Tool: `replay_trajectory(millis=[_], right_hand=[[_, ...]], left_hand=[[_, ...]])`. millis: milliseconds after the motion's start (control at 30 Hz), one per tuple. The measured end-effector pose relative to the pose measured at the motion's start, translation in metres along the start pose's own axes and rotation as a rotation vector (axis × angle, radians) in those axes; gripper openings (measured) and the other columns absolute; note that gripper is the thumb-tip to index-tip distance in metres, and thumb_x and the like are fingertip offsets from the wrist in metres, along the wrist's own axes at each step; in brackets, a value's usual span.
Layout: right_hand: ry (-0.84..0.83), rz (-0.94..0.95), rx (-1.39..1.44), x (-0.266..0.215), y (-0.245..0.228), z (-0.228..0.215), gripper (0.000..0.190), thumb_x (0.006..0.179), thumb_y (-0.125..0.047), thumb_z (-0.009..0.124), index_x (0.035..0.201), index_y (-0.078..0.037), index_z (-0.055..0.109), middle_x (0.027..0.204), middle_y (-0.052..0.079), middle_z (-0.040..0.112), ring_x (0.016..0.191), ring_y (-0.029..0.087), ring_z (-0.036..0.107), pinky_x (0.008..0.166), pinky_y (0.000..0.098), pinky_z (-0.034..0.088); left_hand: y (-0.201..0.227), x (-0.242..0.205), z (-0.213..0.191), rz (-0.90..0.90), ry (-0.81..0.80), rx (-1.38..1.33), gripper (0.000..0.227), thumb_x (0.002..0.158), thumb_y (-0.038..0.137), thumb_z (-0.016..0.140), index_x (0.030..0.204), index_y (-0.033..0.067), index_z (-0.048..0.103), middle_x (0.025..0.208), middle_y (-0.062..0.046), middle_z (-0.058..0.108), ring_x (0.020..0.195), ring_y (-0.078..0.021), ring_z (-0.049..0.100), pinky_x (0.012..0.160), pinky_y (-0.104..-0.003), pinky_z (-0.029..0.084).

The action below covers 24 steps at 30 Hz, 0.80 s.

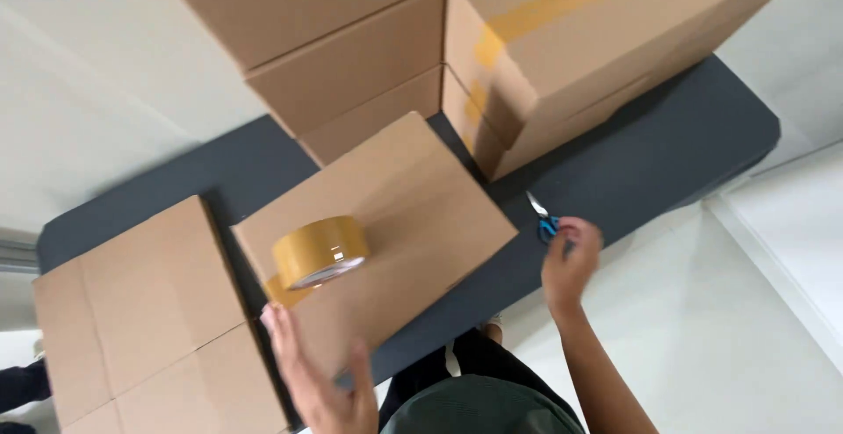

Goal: The person assembles cardboard boxes by hand, seals the bottoms with tape, and then stacks the completed boxes on a table.

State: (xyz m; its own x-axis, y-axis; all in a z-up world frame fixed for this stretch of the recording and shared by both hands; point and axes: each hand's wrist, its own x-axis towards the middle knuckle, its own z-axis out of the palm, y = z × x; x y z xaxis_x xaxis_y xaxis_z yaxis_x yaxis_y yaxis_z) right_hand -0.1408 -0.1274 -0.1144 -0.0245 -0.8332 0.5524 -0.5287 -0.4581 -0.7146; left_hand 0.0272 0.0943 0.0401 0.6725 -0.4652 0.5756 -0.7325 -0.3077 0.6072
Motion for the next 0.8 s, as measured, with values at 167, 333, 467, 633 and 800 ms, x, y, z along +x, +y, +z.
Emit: replay_trajectory(millis=[167, 333, 467, 633, 800], right_hand=[[-0.357, 0.244, -0.319, -0.035, 0.163, 0.052, 0.02, 0.081, -0.007, 0.05, 0.098, -0.001, 0.06, 0.088, 0.015, 0.061, 0.084, 0.031, 0.057, 0.074, 0.0397, 0.046], [-0.609, 0.089, -0.506, -0.041, 0.204, 0.071, 0.023, 0.087, -0.01, 0.051, 0.108, -0.002, 0.051, 0.095, 0.014, 0.054, 0.087, 0.031, 0.052, 0.077, 0.0411, 0.045], [-0.598, 0.119, -0.532, -0.04, 0.224, 0.084, 0.023, 0.082, -0.011, 0.06, 0.099, -0.002, 0.047, 0.096, 0.016, 0.05, 0.088, 0.03, 0.052, 0.077, 0.0371, 0.045], [-0.672, 0.132, -0.565, -0.037, 0.234, 0.083, 0.026, 0.084, -0.017, 0.06, 0.099, 0.001, 0.05, 0.095, 0.017, 0.054, 0.088, 0.03, 0.054, 0.075, 0.038, 0.048], [-0.73, 0.709, 0.07, 0.03, 0.116, 0.013, 0.03, 0.078, -0.026, 0.056, 0.06, -0.006, 0.068, 0.056, 0.002, 0.066, 0.046, 0.012, 0.063, 0.05, 0.0211, 0.049]], left_hand=[[0.017, -0.065, 0.069, 0.137, 0.22, -0.182, 0.023, 0.086, 0.014, 0.05, 0.107, 0.0039, 0.045, 0.106, -0.012, 0.053, 0.102, -0.025, 0.055, 0.093, -0.034, 0.045], [0.058, -0.074, 0.164, 0.424, -0.564, -0.507, 0.026, 0.085, 0.002, 0.042, 0.108, 0.0004, 0.055, 0.111, -0.013, 0.058, 0.103, -0.0297, 0.059, 0.086, -0.039, 0.048], [0.048, -0.108, 0.229, 0.605, -0.846, -0.342, 0.033, 0.084, -0.005, 0.037, 0.111, -0.0036, 0.055, 0.111, -0.018, 0.055, 0.105, -0.0326, 0.053, 0.084, -0.042, 0.043], [0.037, -0.12, 0.242, 0.542, -0.932, -0.321, 0.031, 0.074, -0.009, 0.047, 0.103, -0.0036, 0.056, 0.107, -0.018, 0.056, 0.102, -0.0332, 0.053, 0.081, -0.042, 0.044], [0.052, -0.091, 0.195, 0.435, -0.984, -0.387, 0.023, 0.083, -0.006, 0.041, 0.098, -0.0052, 0.058, 0.102, -0.017, 0.058, 0.091, -0.0349, 0.055, 0.077, -0.045, 0.042]])
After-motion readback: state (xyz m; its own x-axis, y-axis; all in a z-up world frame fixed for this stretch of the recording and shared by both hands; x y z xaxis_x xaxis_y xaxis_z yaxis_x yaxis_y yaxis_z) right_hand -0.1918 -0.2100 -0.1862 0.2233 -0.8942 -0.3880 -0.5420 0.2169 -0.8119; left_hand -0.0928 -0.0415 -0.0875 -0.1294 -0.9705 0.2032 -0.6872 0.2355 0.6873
